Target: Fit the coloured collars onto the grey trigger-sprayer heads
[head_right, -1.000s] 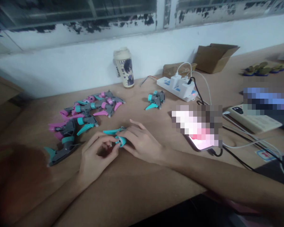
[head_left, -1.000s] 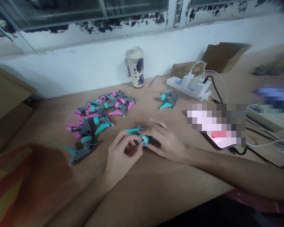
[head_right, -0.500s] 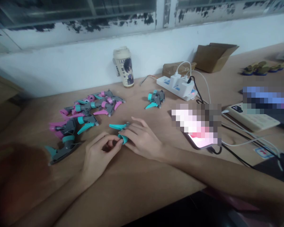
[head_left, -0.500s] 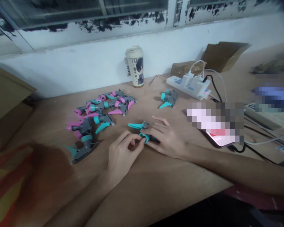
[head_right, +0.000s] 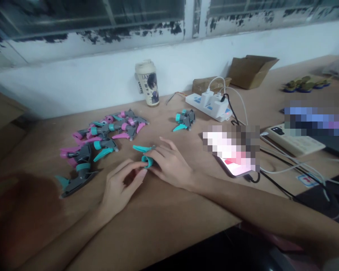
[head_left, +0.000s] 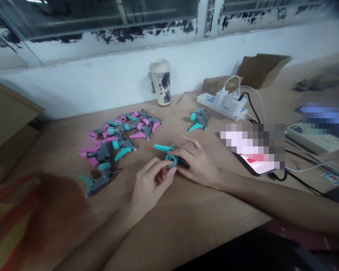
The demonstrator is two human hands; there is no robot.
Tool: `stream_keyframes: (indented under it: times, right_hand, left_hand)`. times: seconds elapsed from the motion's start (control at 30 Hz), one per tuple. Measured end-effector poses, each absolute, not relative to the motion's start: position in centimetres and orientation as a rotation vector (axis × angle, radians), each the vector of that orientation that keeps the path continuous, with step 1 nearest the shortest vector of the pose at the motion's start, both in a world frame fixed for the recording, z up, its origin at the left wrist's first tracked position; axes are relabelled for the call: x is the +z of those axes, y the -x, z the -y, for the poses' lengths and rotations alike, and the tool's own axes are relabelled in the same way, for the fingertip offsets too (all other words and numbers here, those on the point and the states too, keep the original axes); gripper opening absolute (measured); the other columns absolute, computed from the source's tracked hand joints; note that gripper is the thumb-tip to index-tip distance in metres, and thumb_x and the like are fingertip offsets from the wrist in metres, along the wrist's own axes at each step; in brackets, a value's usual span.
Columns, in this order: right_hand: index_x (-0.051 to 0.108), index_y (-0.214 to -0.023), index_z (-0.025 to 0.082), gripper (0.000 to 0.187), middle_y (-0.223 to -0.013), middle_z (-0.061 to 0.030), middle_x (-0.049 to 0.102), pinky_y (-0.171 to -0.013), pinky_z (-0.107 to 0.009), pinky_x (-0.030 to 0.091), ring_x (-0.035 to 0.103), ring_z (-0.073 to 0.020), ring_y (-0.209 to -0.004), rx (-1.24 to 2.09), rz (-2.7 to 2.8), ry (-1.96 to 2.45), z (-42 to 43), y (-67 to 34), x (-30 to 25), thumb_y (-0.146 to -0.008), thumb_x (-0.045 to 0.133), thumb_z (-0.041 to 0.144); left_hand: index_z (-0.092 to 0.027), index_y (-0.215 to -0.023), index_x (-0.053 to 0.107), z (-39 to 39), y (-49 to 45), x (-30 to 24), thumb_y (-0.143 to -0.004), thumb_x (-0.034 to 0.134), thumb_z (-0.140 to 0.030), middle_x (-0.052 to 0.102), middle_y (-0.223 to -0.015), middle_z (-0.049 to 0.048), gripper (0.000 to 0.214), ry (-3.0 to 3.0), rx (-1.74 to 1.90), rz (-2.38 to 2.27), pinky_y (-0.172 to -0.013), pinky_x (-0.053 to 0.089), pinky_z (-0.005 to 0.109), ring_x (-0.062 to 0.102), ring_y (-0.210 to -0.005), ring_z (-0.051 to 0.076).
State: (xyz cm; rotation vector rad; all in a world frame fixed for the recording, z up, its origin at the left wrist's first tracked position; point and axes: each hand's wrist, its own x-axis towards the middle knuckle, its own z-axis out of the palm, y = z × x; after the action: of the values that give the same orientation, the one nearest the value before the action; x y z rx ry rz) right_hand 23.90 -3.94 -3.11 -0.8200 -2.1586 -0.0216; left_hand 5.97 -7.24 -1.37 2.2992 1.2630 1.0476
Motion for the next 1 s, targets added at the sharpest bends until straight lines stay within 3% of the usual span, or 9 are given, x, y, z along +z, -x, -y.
stream_keyframes:
  times: [0.23,0.43,0.6,0.7,0.83,1.0]
  right_hand:
    - [0.054,-0.104,0.019,0.019,-0.096,-0.0047,0.067,-0.105,-0.051,0.028,0.062,-0.0184,-0.092,-0.065,2.196,0.862,4.0,-23.9,-3.3,-0.085,0.051,0.022]
    - [0.055,-0.103,0.017,0.018,-0.098,-0.0052,0.067,-0.108,-0.05,0.023,0.062,-0.0196,-0.094,-0.284,2.234,0.961,2.0,-24.9,-3.3,-0.086,0.049,0.02]
    - [0.055,-0.106,0.017,0.023,-0.098,-0.0088,0.065,-0.104,-0.054,0.023,0.058,-0.026,-0.098,-0.509,2.154,1.324,-3.8,-28.4,-2.1,-0.084,0.049,0.024]
    - [0.055,-0.108,0.014,0.028,-0.103,-0.0127,0.063,-0.097,-0.051,0.032,0.056,-0.0296,-0.102,-0.4,2.107,1.597,-6.8,-30.3,-1.4,-0.081,0.052,0.024]
    - [0.056,-0.108,0.011,0.032,-0.097,-0.0157,0.064,-0.078,-0.042,0.045,0.06,-0.0306,-0.091,-0.305,2.063,1.714,-8.4,-31.6,-1.5,-0.08,0.055,0.025]
    - [0.056,-0.11,0.015,0.03,-0.108,-0.0087,0.06,-0.081,-0.039,0.049,0.059,-0.0206,-0.094,-0.129,2.089,1.667,-8.7,-32.2,-1.7,-0.086,0.055,0.032]
  left_hand:
    - [-0.021,-0.103,0.059,6.9,-5.8,-1.6,-0.09,0.047,-0.032,0.063,-0.077,-0.0007,0.021,-2.258,0.926,-1.43,-0.064,0.045,0.023,0.058,-0.066,0.012]
    - [-0.02,-0.093,0.059,6.7,-5.3,-1.9,-0.091,0.042,-0.038,0.063,-0.07,-0.0006,0.025,-2.17,0.916,-1.461,-0.061,0.046,0.023,0.06,-0.061,0.012]
    - [-0.019,-0.092,0.057,6.6,-5.2,-2.3,-0.09,0.043,-0.034,0.061,-0.068,-0.0022,0.02,-2.17,0.905,-1.437,-0.059,0.045,0.022,0.06,-0.057,0.011]
    - [-0.019,-0.105,0.052,6.5,-5.3,-2.4,-0.089,0.044,-0.035,0.061,-0.069,-0.0024,0.024,-2.124,0.924,-1.491,-0.057,0.044,0.023,0.059,-0.055,0.012]
    - [-0.018,-0.116,0.044,6.1,-5.0,-2.4,-0.09,0.04,-0.04,0.062,-0.07,-0.0022,0.034,-2.032,0.938,-1.558,-0.057,0.045,0.024,0.059,-0.053,0.012]
    - [-0.019,-0.111,0.047,5.4,-4.3,-2.3,-0.09,0.042,-0.036,0.064,-0.073,-0.0017,0.027,-2.058,0.885,-1.687,-0.056,0.043,0.024,0.059,-0.054,0.013]
